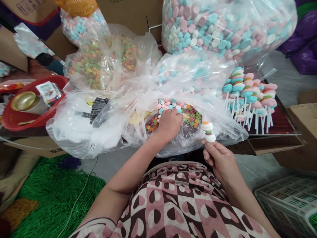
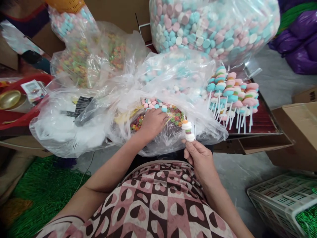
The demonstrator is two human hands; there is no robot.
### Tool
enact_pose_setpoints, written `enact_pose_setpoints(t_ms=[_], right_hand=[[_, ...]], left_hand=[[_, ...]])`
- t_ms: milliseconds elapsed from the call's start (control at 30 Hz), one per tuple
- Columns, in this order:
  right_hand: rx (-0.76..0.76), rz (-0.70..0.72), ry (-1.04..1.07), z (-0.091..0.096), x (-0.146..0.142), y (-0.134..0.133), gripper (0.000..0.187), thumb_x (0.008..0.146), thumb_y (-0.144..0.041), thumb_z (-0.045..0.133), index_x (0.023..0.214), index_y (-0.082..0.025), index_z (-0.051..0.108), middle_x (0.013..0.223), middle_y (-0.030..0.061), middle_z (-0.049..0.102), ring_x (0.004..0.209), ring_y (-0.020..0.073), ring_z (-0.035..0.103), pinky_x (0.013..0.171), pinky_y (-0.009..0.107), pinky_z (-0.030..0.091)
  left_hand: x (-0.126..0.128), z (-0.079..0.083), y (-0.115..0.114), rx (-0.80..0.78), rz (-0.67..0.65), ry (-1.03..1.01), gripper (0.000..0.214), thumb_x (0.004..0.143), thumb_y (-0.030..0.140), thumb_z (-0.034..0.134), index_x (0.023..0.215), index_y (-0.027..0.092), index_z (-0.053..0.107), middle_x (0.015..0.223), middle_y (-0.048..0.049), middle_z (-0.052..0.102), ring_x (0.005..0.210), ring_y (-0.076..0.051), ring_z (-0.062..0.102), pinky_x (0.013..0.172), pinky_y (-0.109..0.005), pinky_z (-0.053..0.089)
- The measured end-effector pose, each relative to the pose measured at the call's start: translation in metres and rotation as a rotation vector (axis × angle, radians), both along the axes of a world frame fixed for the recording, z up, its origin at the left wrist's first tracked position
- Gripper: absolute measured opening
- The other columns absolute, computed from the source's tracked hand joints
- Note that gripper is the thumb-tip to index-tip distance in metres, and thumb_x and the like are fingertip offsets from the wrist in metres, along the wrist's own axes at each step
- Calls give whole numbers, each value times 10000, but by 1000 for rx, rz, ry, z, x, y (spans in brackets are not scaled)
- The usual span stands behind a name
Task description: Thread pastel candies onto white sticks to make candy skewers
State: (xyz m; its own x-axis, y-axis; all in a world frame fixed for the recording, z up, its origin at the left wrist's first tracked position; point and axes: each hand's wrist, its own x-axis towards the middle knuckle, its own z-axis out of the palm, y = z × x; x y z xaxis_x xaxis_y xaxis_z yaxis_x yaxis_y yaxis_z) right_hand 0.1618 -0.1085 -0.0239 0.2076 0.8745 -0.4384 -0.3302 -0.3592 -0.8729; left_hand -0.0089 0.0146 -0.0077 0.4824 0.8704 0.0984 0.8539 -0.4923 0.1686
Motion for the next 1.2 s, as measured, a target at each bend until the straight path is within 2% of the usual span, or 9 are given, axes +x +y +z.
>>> enact_pose_setpoints(t_ms=[133,233,367,467,533,600,733,900,1200], right_hand=[[-24,8,-7,-4,2,-2,262,731,-410,775,814,-168,721,507,-39,512,424,48,325,431,223,162],[-41,54,-25,-7,1,-2,284,737,-433,766,817,-166,715,509,-38,513,425,50,313,432,226,149],[-79,140,-51,-8,-2,-1,328,745,-473,746,838,-161,710,494,-37,509,415,56,292,428,231,134],[-88,176,-62,-7,-5,0,368,736,-507,735,845,-157,706,473,-39,500,407,60,278,420,230,126],[-87,184,-76,-6,-7,0,385,737,-519,730,853,-153,703,466,-42,493,404,58,273,415,225,127],[-93,186,-88,-3,-9,1,396,745,-524,722,868,-149,700,463,-47,487,397,53,266,408,219,125],[-98,191,-84,3,-12,-1,383,774,-513,701,889,-148,692,465,-49,494,376,45,264,393,213,125],[-99,209,-57,6,-7,-2,370,764,-507,712,910,-168,683,521,-19,574,358,52,296,372,217,130],[-5,159,-134,-1,-16,5,295,757,-468,741,731,-186,657,567,-2,595,417,71,345,400,237,202]], left_hand=[[5,-7,11,5,24,45,257,942,267,460,1005,175,692,998,-122,658,990,-279,571,848,-424,389],[3,-5,12,-34,45,-55,212,919,246,504,954,159,694,979,-122,657,991,-271,574,861,-410,407],[1,1,5,-124,89,-557,133,891,218,557,902,161,676,966,-78,674,964,-202,592,880,-338,432],[4,4,-6,-404,99,-997,133,883,275,577,895,169,655,909,-35,690,858,-147,610,804,-280,459],[8,2,-12,-554,110,-1160,148,862,303,601,872,163,647,863,-24,685,812,-134,607,778,-269,463],[12,-2,-17,-590,121,-1234,149,848,306,617,852,159,636,849,-23,675,810,-132,607,783,-269,466],[17,-12,-26,-471,73,-1228,139,891,289,559,951,174,610,940,-38,687,857,-134,634,792,-262,492],[16,-13,-36,-181,-47,-931,215,949,256,440,1051,185,615,1041,-65,713,981,-153,655,893,-287,502],[12,1,-39,-168,-141,-900,260,939,190,411,1106,178,609,1089,-75,709,1023,-144,653,916,-276,511]])
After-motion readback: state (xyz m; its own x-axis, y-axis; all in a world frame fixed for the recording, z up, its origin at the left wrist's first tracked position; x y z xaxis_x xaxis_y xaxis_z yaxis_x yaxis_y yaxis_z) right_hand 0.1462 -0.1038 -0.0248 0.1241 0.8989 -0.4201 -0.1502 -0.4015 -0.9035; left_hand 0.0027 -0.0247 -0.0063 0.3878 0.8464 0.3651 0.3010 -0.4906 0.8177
